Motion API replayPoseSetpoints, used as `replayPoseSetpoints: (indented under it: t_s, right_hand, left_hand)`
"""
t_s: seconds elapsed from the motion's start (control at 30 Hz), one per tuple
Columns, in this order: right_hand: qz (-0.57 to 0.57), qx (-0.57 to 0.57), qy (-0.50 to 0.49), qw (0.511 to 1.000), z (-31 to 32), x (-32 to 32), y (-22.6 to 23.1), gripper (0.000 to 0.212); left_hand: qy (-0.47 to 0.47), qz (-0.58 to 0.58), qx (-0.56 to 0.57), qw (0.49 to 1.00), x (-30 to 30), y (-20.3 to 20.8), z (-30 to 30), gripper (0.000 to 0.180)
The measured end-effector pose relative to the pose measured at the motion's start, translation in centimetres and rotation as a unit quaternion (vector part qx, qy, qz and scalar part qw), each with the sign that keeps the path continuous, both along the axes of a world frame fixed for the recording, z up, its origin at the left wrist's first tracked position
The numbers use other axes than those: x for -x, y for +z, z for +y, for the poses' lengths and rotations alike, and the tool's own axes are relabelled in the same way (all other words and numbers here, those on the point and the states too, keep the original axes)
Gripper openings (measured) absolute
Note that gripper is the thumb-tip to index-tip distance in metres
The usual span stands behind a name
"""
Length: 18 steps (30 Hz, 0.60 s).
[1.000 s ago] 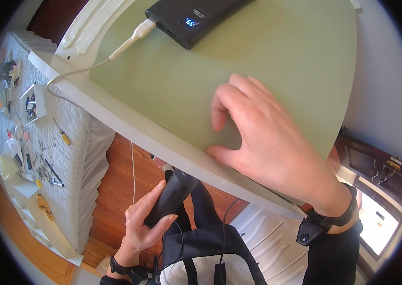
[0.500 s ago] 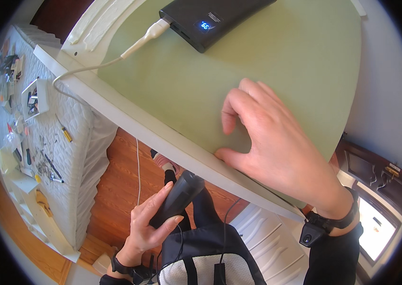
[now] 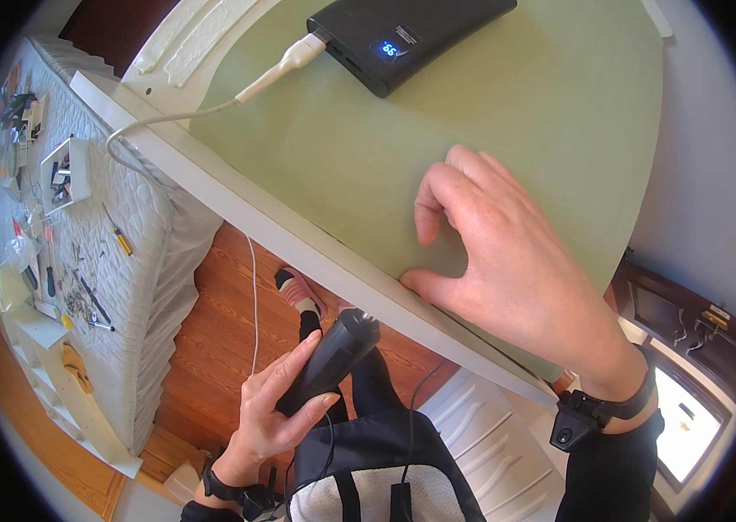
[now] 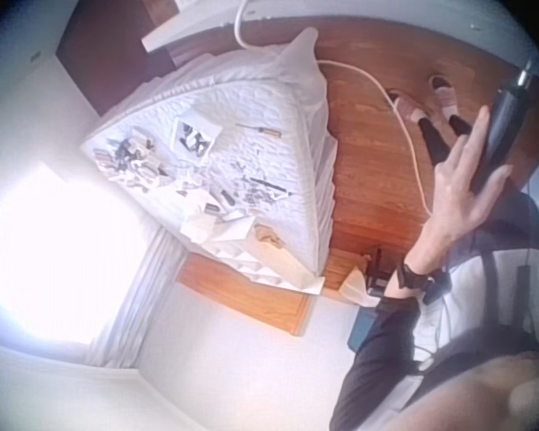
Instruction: The person assembles a white furniture panel by driving screws with a cordless electric screwdriver and a manual screwdriver. They measure and mark locations using a ruler and marker, then continue fastening screws into the panel. The work is performed on a wooden floor next to a bed with scattered tools and parts.
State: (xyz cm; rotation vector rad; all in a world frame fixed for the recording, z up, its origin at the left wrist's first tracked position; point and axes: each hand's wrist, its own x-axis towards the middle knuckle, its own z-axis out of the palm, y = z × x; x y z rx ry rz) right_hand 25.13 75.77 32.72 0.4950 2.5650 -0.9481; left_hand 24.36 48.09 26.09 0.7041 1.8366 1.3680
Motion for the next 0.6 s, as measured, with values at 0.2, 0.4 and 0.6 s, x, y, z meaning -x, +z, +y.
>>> replayPoseSetpoints:
  t_s: [0.2, 0.4, 0.6]
  right_hand:
    - [0.0, 0.002, -0.001, 1.0, -0.03, 0.01, 0.06, 0.039]
    - [-0.003, -0.003, 0.004, 1.0, -0.05, 0.15, 0.08, 0.04]
    - [-0.01, -0.003, 0.003, 1.0, -0.03, 0.25, 0.1, 0.039]
  left_hand:
    - [-0.003, -0.005, 0.006, 1.0, 0.02, 0.08, -0.08, 0.069]
    - [-0.005, -0.011, 0.011, 1.0, 0.09, 0.12, -0.07, 0.069]
    - [-0.003, -0.01, 0.008, 1.0, 0.14, 0.13, 0.02, 0.069]
